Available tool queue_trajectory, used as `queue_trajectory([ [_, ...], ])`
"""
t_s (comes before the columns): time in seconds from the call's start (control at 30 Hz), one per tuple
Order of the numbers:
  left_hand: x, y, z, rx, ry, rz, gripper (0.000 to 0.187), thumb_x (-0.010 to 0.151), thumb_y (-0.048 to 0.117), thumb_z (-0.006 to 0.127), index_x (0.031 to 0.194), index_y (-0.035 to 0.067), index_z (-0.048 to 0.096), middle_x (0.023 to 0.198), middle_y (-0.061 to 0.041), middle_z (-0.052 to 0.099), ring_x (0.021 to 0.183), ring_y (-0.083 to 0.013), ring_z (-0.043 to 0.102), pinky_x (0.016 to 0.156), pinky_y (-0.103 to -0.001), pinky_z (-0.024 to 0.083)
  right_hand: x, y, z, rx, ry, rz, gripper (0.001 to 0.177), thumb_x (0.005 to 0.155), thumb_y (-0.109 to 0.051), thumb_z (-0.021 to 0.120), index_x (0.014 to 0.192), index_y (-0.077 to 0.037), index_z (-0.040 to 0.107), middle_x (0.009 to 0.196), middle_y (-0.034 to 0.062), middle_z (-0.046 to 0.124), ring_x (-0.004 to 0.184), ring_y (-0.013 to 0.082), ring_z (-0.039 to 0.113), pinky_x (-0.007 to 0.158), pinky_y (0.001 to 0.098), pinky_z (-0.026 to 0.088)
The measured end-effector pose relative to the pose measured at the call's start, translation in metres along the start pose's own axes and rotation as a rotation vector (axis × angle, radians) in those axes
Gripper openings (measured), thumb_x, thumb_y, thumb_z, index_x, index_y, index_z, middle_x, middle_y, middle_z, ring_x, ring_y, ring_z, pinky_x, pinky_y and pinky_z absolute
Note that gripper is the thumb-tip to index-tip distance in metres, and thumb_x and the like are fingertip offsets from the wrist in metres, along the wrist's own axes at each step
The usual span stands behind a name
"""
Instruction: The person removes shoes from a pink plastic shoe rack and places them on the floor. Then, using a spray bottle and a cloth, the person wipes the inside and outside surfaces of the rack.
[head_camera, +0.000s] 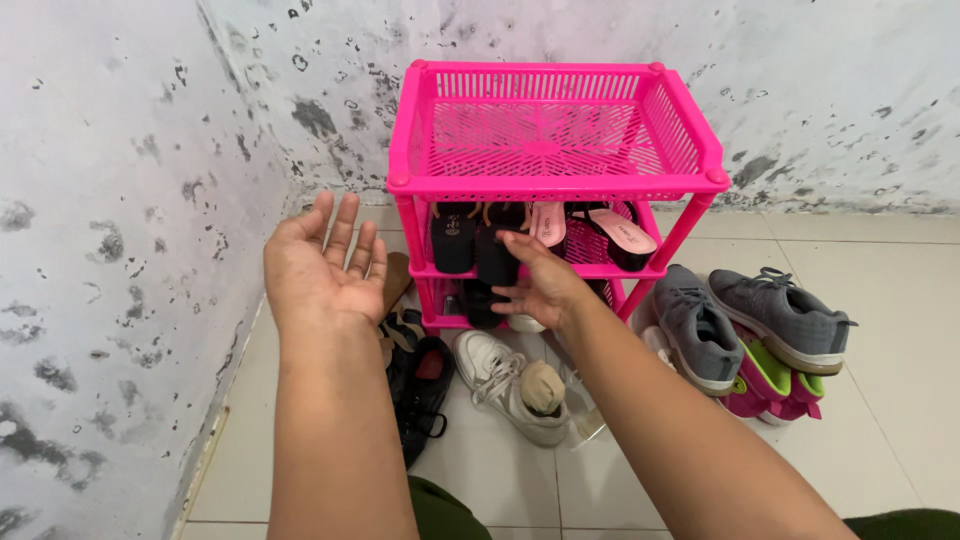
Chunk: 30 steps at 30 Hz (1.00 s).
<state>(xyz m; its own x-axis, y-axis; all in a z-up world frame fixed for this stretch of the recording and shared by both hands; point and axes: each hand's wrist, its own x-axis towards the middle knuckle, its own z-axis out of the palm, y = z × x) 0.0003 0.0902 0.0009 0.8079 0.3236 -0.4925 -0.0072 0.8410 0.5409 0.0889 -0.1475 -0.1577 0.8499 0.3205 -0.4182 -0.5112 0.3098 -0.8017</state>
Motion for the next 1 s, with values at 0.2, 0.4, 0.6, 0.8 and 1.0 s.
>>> queue_trajectory([
  [0.2, 0.003, -0.002, -0.002, 0.140, 0.000, 0.011, 0.035, 0.084, 0.028, 0.056, 0.115, 0.018, 0.070, 0.119, -0.001, 0.074, 0.113, -0.0227, 0.060, 0.104, -0.043, 0.040, -0.065, -0.022, 0.035, 0.040, 0.044, -0.033, 0.060, 0.088, -0.036, 0.068, 0.143, -0.032, 0.046, 0.141, 0.0163, 0.045, 0.119, 0.0424, 0.052, 0.101, 0.0578, 0.050],
  [0.4, -0.012, -0.006, 0.010, 0.766, -0.241, 0.069, 0.043, 0.083, 0.047, 0.060, 0.116, 0.020, 0.067, 0.115, 0.002, 0.068, 0.113, -0.0242, 0.058, 0.096, -0.051, 0.047, -0.156, -0.048, 0.104, 0.087, -0.065, -0.103, 0.061, 0.088, -0.025, 0.067, 0.145, -0.030, 0.045, 0.122, 0.0148, 0.056, 0.103, 0.0322, 0.061, 0.095, 0.0509, 0.055],
  [0.6, -0.030, -0.011, 0.012, 1.103, -0.471, 0.087, 0.064, 0.091, 0.061, 0.056, 0.121, 0.007, 0.070, 0.107, -0.009, 0.073, 0.102, -0.0231, 0.064, 0.090, -0.039, 0.051, -0.200, -0.042, 0.136, 0.082, -0.305, -0.012, 0.063, 0.091, -0.020, 0.065, 0.151, -0.024, 0.043, 0.111, 0.0093, 0.063, 0.095, 0.0239, 0.066, 0.088, 0.0472, 0.057],
  [0.8, -0.027, 0.004, -0.003, 1.159, -0.336, 0.040, 0.045, 0.089, 0.039, 0.056, 0.117, 0.011, 0.075, 0.103, -0.011, 0.075, 0.087, -0.0253, 0.067, 0.077, -0.045, 0.053, -0.203, -0.047, 0.138, -0.202, -0.435, 0.021, 0.070, 0.091, -0.015, 0.064, 0.155, -0.030, 0.038, 0.115, 0.0112, 0.068, 0.101, 0.0219, 0.070, 0.090, 0.0397, 0.056],
  [1.0, -0.018, 0.027, -0.026, 1.768, -0.030, 0.285, 0.049, 0.088, 0.045, 0.055, 0.119, 0.014, 0.077, 0.113, -0.018, 0.077, 0.105, -0.0338, 0.071, 0.094, -0.044, 0.053, -0.167, -0.061, 0.076, -1.262, -0.029, -0.741, 0.061, 0.089, -0.016, 0.070, 0.148, -0.020, 0.054, 0.122, 0.0141, 0.069, 0.114, 0.0279, 0.066, 0.103, 0.0430, 0.052],
])
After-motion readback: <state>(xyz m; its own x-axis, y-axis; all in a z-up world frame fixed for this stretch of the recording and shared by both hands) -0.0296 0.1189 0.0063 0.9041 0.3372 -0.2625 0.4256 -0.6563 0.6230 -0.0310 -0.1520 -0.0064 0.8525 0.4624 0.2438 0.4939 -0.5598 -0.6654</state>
